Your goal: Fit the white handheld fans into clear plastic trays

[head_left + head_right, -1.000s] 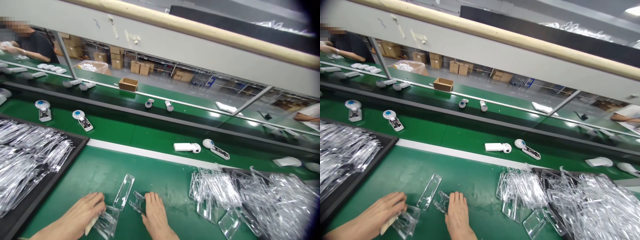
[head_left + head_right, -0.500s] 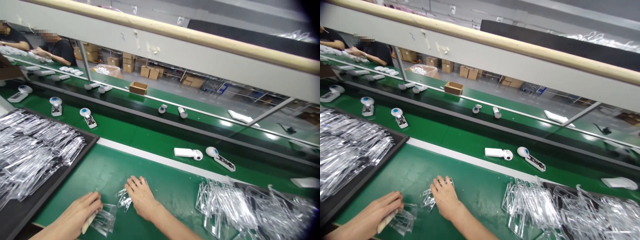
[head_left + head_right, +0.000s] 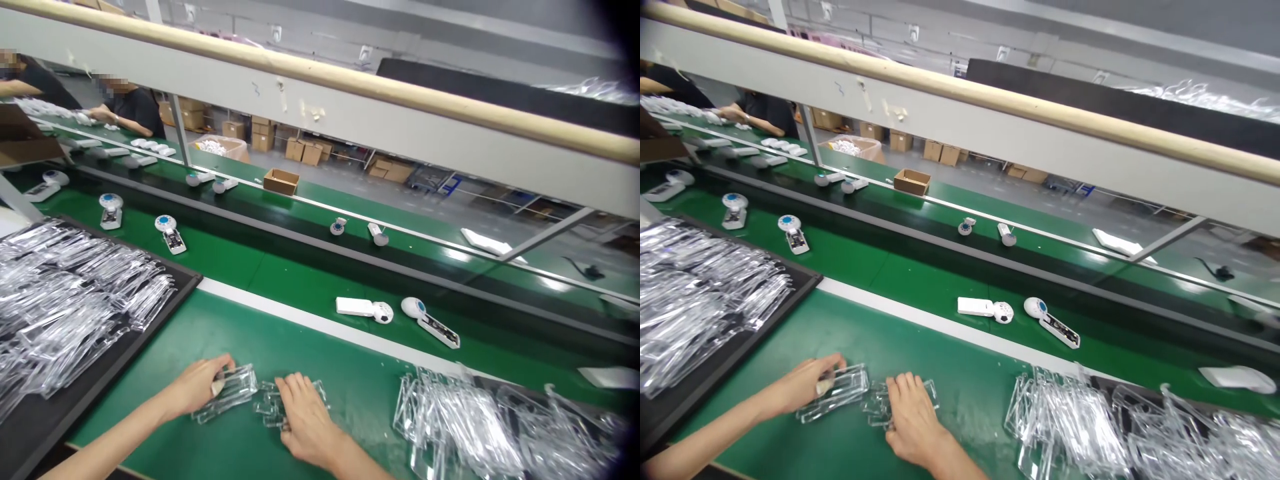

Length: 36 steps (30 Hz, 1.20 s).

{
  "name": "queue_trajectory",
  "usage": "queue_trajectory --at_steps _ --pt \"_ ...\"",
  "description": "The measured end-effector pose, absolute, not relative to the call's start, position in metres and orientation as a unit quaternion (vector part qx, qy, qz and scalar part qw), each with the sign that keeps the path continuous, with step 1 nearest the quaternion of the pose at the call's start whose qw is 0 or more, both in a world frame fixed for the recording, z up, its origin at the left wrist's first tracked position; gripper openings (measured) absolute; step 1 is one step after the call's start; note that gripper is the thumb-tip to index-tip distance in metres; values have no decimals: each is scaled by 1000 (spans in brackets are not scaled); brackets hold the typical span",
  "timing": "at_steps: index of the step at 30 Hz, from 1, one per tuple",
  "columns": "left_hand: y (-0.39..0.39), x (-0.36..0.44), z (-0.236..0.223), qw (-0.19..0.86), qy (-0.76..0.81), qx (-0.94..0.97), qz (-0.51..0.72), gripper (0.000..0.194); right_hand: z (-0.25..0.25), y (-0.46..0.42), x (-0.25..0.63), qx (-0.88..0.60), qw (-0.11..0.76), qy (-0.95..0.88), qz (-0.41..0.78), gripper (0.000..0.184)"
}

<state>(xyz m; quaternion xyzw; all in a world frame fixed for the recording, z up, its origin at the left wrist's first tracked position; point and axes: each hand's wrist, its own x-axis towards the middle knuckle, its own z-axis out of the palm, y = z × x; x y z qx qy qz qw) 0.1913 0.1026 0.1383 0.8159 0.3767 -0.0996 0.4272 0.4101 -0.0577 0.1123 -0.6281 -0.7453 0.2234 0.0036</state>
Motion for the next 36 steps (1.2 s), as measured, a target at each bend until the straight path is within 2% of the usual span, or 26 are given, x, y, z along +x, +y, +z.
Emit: queue_trajectory --at_steps 3,10,16,21,23,26,27,34,36 --pt "100 226 125 459 339 816 -91 37 123 -72 416 -670 22 -708 222 71" --pt "104 270 121 571 293 765 -53 40 143 -55 410 -665 31 -721 194 72" --pt "101 231 130 662 396 636 18 61 143 -43 408 -632 16 -752 187 70" --pt "68 209 122 735 503 448 75 82 139 -31 400 -592 23 -784 185 70" --pt "57 209 120 770 486 406 82 82 130 -28 398 -579 34 -791 194 79" --pt "47 215 122 799 473 361 92 79 116 -26 396 -592 45 -771 230 103" --pt "46 217 124 805 472 347 96 78 113 -26 396 -607 51 -753 248 105" --pt "47 233 135 829 433 334 116 87 122 -22 415 -688 129 -614 364 78" --pt "47 240 137 796 416 416 145 94 129 -31 423 -686 158 -567 427 59"
